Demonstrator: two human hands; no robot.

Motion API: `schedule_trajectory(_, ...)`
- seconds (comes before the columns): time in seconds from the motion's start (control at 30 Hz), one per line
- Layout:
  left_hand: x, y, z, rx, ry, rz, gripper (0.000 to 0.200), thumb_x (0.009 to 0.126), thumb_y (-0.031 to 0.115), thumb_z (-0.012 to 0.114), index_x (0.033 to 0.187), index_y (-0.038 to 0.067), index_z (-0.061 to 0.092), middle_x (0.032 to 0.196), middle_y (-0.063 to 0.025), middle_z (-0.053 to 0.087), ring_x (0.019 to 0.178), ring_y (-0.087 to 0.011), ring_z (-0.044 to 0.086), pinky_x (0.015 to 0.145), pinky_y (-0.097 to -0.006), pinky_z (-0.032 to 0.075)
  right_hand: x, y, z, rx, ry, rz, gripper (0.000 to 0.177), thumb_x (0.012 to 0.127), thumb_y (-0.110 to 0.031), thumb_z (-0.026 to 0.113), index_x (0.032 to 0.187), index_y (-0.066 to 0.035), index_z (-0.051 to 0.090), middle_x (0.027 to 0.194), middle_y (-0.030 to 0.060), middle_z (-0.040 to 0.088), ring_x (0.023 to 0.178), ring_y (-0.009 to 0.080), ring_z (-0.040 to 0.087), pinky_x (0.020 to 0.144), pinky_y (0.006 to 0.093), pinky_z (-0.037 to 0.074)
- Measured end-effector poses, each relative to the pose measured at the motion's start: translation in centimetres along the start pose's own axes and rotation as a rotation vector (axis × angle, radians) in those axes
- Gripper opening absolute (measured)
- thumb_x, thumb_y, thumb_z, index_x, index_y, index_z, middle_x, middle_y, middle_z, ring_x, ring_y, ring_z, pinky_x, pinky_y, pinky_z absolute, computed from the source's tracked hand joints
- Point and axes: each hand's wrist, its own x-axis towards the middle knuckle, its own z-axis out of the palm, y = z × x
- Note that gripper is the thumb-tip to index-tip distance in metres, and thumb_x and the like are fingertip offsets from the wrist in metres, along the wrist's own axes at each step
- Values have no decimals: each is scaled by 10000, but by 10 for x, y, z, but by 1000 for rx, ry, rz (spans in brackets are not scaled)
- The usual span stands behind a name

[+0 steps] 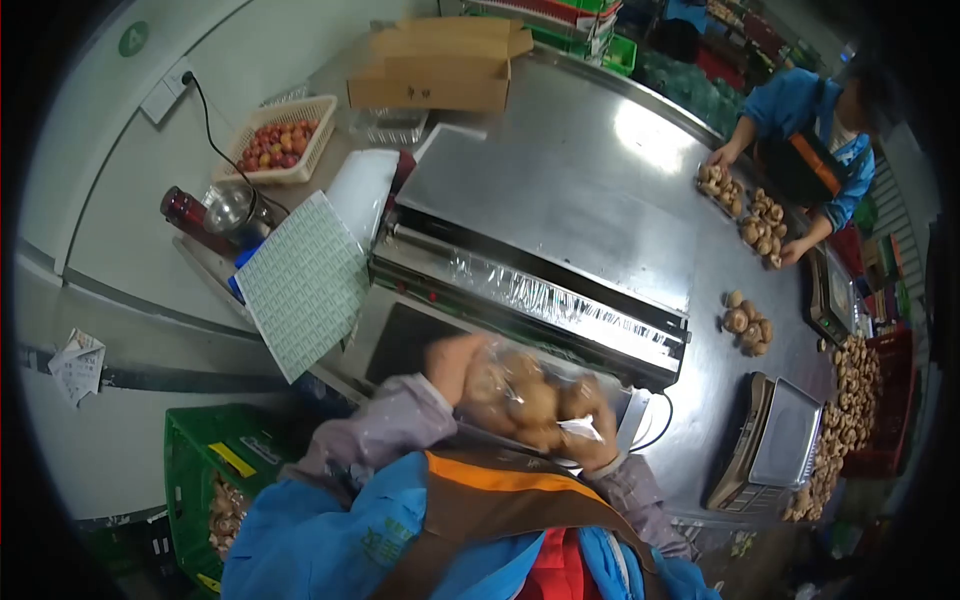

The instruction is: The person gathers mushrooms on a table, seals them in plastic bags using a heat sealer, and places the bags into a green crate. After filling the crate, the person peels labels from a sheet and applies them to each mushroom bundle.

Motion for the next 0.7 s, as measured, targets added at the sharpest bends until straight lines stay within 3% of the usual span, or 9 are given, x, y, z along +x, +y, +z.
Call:
schedule_trajectory(0.07,-30,-14,36,-1365,-424,-692,216,902,200,485,1041,65,580,961,-108,623,839,-173,600,764,-346,490,-15,-4,2,-390,-393,-167,194,836,-238,658,783,-52,642,787,48,615,684,131,546,597,271,415)
schedule_trajectory(0.17,-58,67,9,-758,-729,177,371,901,261,545,1196,51,470,1073,-95,562,907,-144,560,847,-290,425,-40,-31,10,124,-717,252,206,841,-239,645,856,-34,624,830,30,626,701,130,575,588,261,435)
schedule_trajectory(0.23,-68,78,18,-524,-627,110,417,894,261,566,1236,48,456,1077,-99,565,912,-161,569,849,-284,422,-58,-51,12,492,-895,550,227,844,-240,635,904,-22,612,858,19,634,712,129,594,583,255,448)
schedule_trajectory(0.27,-68,82,26,-458,-586,418,476,884,238,586,1291,55,417,1086,-103,568,910,-182,582,839,-292,433,-56,-64,11,261,-918,397,196,828,-217,636,867,-25,636,785,39,643,706,199,623,562,295,465)
schedule_trajectory(0.33,-71,84,32,-381,-534,725,544,875,215,606,1345,61,379,1096,-107,571,908,-202,596,830,-299,443,-31,-97,2,-1385,-943,-219,158,822,-177,623,878,-33,660,748,91,648,720,254,637,562,341,481)
schedule_trajectory(0.4,-76,83,31,-708,-1268,147,632,873,212,617,1398,54,304,1169,-114,547,1031,-223,562,904,-315,416,-17,-97,-21,-1236,-625,-499,242,795,-178,646,999,-48,640,798,146,637,746,321,638,633,390,508)
schedule_trajectory(0.53,-96,102,29,-684,-1238,189,548,877,243,607,1331,37,380,1157,-81,545,1044,-171,532,918,-302,401,-62,-210,30,-598,-782,-1027,596,794,-220,672,1264,48,422,1081,236,552,971,374,577,840,374,483)
schedule_trajectory(0.63,-116,111,40,-781,-1173,107,481,886,240,590,1285,33,420,1134,-71,545,1028,-159,523,918,-294,396,-97,-207,33,-682,-1356,-500,742,787,-237,685,1315,107,293,1178,255,503,1062,404,523,898,376,452)
schedule_trajectory(0.7,-127,104,45,-874,-1110,3,438,893,239,579,1255,31,447,1118,-65,545,1017,-151,518,919,-290,392,-94,-192,8,-572,-1366,-714,755,791,-242,689,1329,95,279,1194,251,498,1049,394,536,889,379,461)
